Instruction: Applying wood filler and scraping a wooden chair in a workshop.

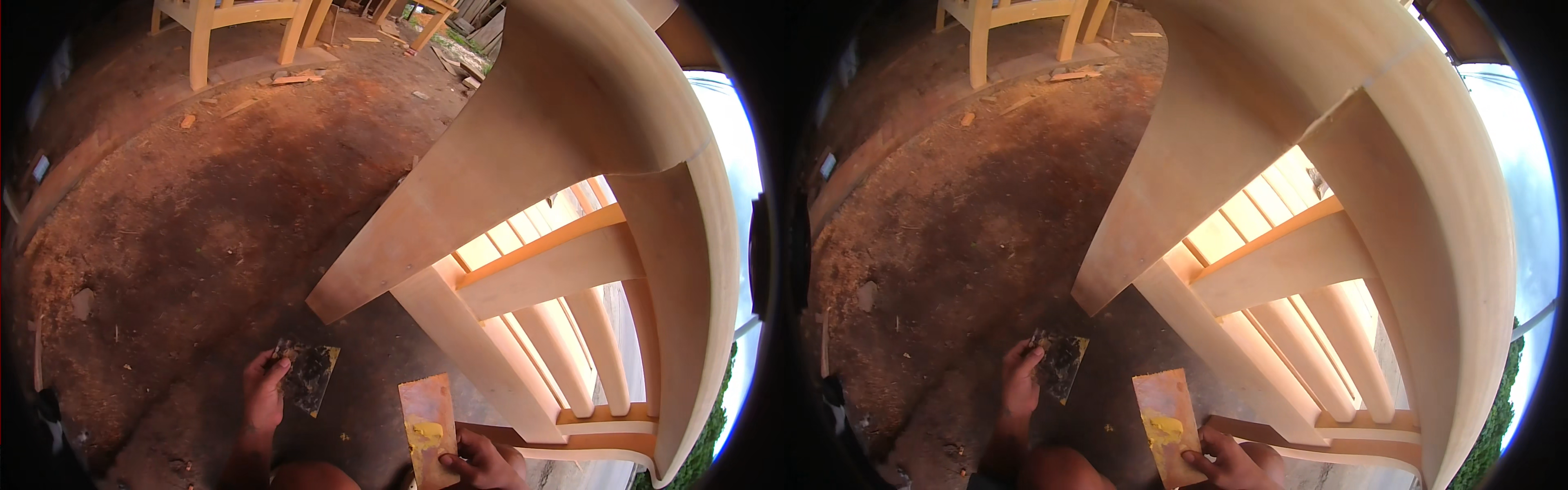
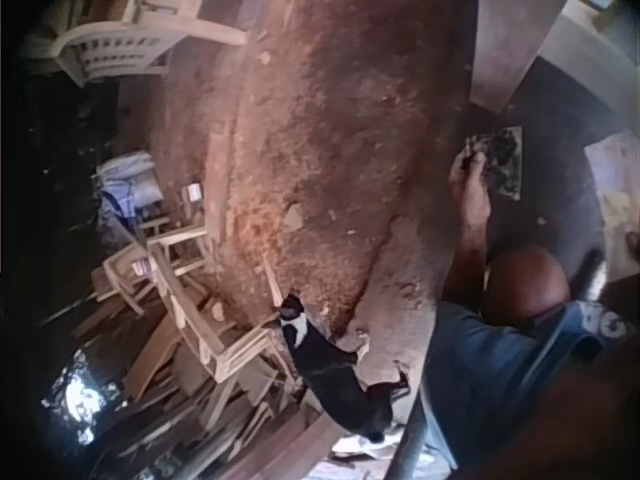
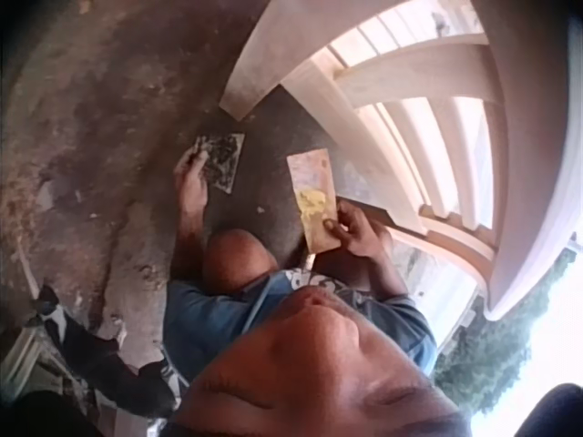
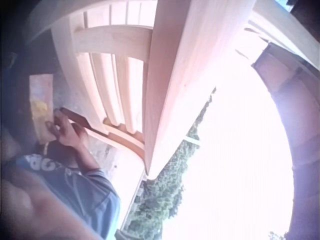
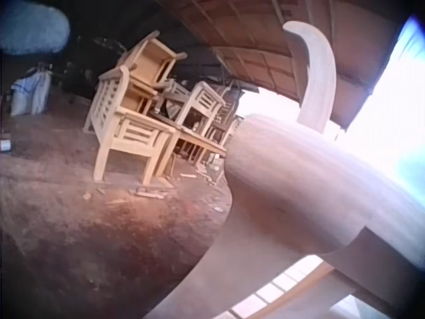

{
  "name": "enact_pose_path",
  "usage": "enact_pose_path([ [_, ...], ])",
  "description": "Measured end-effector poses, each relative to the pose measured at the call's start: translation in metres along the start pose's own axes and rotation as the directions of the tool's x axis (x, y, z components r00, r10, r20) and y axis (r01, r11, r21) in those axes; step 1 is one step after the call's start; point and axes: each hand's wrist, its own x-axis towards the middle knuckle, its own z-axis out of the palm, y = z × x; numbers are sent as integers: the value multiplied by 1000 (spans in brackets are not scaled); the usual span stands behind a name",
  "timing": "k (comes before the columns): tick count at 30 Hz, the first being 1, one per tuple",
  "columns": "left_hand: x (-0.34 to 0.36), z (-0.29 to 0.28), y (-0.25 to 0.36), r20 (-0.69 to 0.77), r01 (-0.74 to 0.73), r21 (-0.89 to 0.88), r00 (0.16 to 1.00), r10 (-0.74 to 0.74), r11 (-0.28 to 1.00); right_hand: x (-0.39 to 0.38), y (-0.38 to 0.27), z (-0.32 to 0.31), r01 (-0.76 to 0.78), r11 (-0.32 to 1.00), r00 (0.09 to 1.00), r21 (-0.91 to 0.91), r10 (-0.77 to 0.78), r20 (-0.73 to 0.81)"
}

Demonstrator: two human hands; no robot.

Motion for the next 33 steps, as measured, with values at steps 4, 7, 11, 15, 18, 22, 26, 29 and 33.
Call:
enact_pose_path([
  [4,-2,4,-4,12,14,-45,1000,-14,999,6,-18,-14,-76,997,986,-22,78,150],
  [7,1,2,-8,23,20,-29,1000,-19,999,4,-6,-10,-55,996,995,69,48,90],
  [11,-3,4,-16,28,34,-32,999,-33,999,-1,-16,-9,-173,973,976,154,148,158],
  [15,-5,10,-13,55,20,3,998,-20,1000,-3,-39,-7,-169,950,978,261,128,167],
  [18,-7,10,-19,51,49,-12,998,-49,999,-8,-39,-6,-210,928,973,308,167,161],
  [22,-8,13,-27,35,97,-65,995,-95,993,-6,-47,-4,-259,917,966,304,241,98],
  [26,-12,20,-26,39,45,-7,998,-45,999,-9,-37,-10,-218,933,975,286,193,114],
  [29,-15,16,-30,44,59,-7,997,-58,998,-13,-36,-10,-146,949,987,279,122,102],
  [33,-20,15,-39,36,86,-6,996,-85,996,-23,-30,-18,-114,960,989,255,85,120],
])
